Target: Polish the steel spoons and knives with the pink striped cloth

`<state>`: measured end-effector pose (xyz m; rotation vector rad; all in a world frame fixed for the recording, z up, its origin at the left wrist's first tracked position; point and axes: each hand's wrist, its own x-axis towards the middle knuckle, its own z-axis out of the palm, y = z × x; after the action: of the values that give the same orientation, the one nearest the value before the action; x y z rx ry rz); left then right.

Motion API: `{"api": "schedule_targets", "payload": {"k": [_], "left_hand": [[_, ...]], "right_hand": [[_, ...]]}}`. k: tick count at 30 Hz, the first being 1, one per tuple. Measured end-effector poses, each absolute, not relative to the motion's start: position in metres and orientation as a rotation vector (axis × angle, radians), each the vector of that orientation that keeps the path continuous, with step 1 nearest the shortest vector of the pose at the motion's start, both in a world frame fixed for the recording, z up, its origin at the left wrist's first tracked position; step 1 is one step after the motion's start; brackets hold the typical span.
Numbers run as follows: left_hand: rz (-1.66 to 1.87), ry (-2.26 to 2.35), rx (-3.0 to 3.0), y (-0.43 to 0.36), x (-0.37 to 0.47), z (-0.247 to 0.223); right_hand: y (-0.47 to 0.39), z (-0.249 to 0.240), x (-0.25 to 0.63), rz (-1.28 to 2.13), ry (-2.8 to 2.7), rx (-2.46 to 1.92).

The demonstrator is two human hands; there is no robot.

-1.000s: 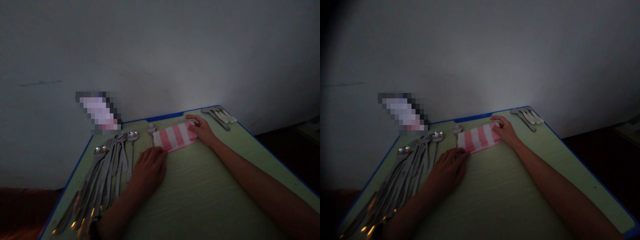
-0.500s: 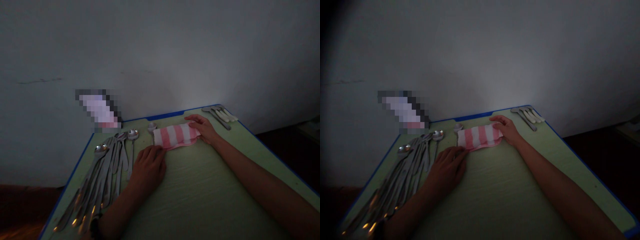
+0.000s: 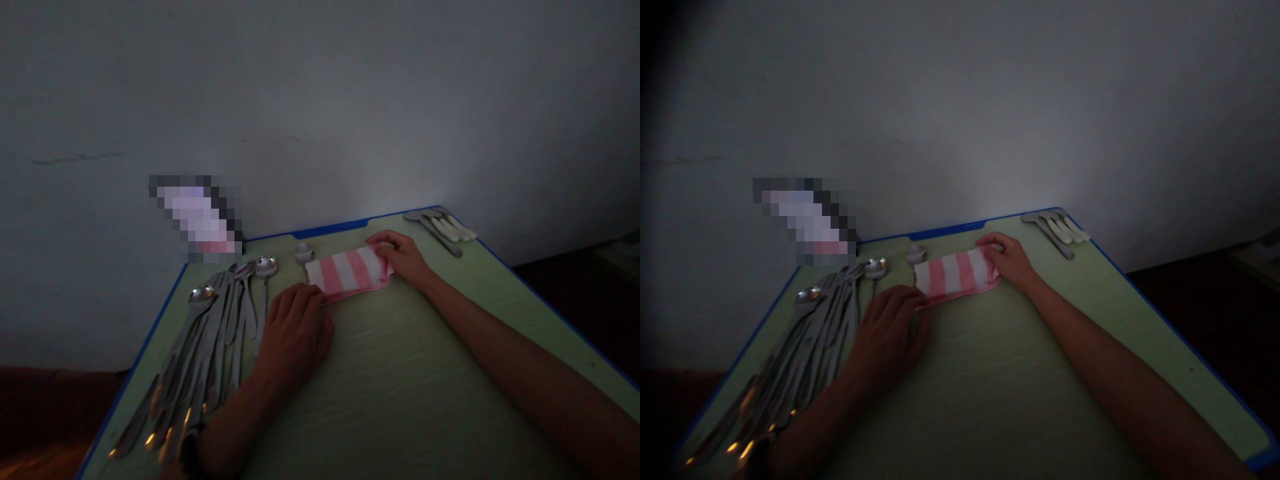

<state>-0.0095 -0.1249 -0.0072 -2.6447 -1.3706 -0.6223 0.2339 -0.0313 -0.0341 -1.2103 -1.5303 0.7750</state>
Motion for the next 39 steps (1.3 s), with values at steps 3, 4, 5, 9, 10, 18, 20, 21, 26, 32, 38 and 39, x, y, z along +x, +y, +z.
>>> {"api": "schedule_targets", "payload": {"k": [3, 4, 5, 9, 10, 18, 20, 21, 26, 32, 38, 39], "left_hand": [[-0.51, -1.395, -2.655, -0.124, -0.01, -0.008], [-0.48, -1.402, -2.662, -0.124, -0.01, -0.009], [-0.462, -1.415, -2.664, -0.124, -0.01, -0.008], [-0.456, -1.451, -2.684, -0.124, -0.009, -0.008], [-0.468, -1.449, -2.685, -0.124, -0.009, -0.008], [-0.348, -1.244, -2.834, -0.125, -0.009, -0.012], [-0.344, -1.272, -2.831, -0.125, -0.008, -0.01], [-0.349, -1.277, -2.835, -0.125, -0.008, -0.009], [-0.418, -1.302, -2.815, -0.126, -0.007, -0.007], [-0.421, -1.543, -2.68, -0.125, -0.009, -0.02], [-0.495, -1.56, -2.692, -0.122, -0.011, -0.02], [-0.501, -1.537, -2.71, -0.123, -0.012, -0.019]], "right_hand": [[-0.033, -0.032, 0.231, 0.614, -1.615, -1.273], [-0.034, -0.032, 0.23, 0.536, -1.647, -1.29], [-0.035, -0.031, 0.229, 0.452, -1.68, -1.305], [-0.039, -0.028, 0.228, 0.222, -1.723, -1.377], [-0.04, -0.027, 0.228, 0.217, -1.719, -1.386], [-0.031, -0.039, 0.236, 0.185, -1.697, -1.388], [-0.027, -0.042, 0.242, 0.115, -1.661, -1.451], [-0.027, -0.042, 0.244, 0.08, -1.639, -1.476], [-0.037, -0.029, 0.234, -0.131, -1.75, -1.412], [-0.05, -0.03, 0.215, -0.017, -2.287, -1.422], [-0.038, -0.036, 0.224, -0.001, -1.99, -1.532], [-0.035, -0.036, 0.226, 0.046, -1.9, -1.503]]}}
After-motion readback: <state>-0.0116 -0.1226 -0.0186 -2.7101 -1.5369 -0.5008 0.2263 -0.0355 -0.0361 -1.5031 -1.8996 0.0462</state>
